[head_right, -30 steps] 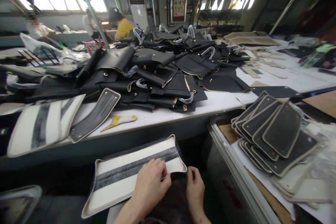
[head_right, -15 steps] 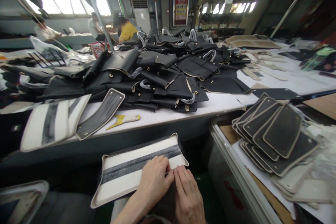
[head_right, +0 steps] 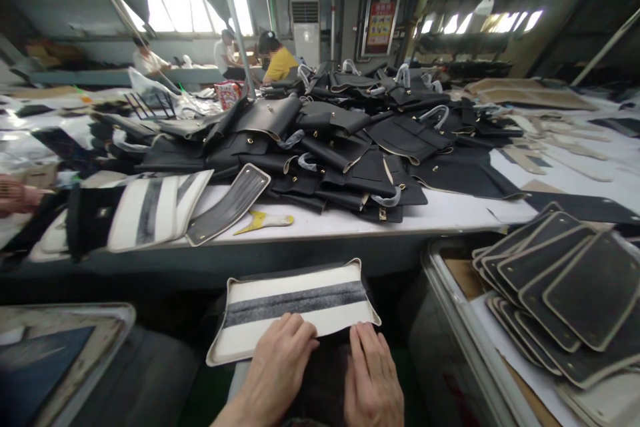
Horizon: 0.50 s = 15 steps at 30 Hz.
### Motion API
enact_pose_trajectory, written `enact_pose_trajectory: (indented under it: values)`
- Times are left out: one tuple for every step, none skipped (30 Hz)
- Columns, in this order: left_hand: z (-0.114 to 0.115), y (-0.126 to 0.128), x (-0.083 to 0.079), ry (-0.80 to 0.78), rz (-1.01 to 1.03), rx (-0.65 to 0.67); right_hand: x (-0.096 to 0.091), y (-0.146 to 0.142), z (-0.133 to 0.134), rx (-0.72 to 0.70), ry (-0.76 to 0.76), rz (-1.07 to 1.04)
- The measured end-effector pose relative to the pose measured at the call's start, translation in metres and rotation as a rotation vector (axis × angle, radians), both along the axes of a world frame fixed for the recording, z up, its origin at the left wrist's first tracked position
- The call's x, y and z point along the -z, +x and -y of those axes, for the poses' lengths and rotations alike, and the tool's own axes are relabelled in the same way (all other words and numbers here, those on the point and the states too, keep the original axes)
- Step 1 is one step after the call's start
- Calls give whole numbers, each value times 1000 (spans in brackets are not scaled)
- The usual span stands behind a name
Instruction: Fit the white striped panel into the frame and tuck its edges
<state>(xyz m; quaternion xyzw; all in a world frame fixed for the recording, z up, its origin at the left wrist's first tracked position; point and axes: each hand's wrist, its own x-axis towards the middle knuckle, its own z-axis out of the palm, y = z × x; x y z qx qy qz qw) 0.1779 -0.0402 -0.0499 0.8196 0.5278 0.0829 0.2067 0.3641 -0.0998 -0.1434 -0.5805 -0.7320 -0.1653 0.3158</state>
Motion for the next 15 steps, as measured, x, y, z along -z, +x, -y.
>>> enact_pose_trajectory:
  values:
    - [-2,1,1,-3,6,-9,0,-1,0,3,7,-13]
    - [-4,2,2,-10,14,-15,0,-2,0,2,12,-28]
    - [-6,4,1,-20,22,-21,-1,-4,-1,-3,20,-44]
    - [-7,5,1,-30,26,-28,-1,-6,-1,-14,27,-60]
    - [-9,6,0,-39,24,-36,-1,-8,-2,-32,34,-72]
    - [-10,7,-1,-45,16,-43,-1,-11,-3,-53,44,-81]
    - [-11,8,-2,-50,4,-50,-1,-15,-3,-71,52,-86]
    - [-12,9,-3,-56,-5,-53,-2,-18,-4,-84,60,-89]
    - [-13,10,-3,-59,-11,-57,-2,-22,-5,-89,63,-91]
    - [-13,11,-3,-61,-14,-58,-2,-25,-6,-91,64,-92]
    - [-12,11,-3,-61,-13,-61,-1,-28,-7,-93,65,-91]
    - [-11,11,-2,-60,-7,-67,-1,-30,-8,-99,67,-86]
    - [-10,10,0,-57,6,-72,0,-32,-8,-105,68,-77]
    - [-7,8,1,-56,28,-71,2,-32,-9,-110,72,-65]
    - [-4,5,3,-56,55,-58,3,-32,-9,-117,79,-49]
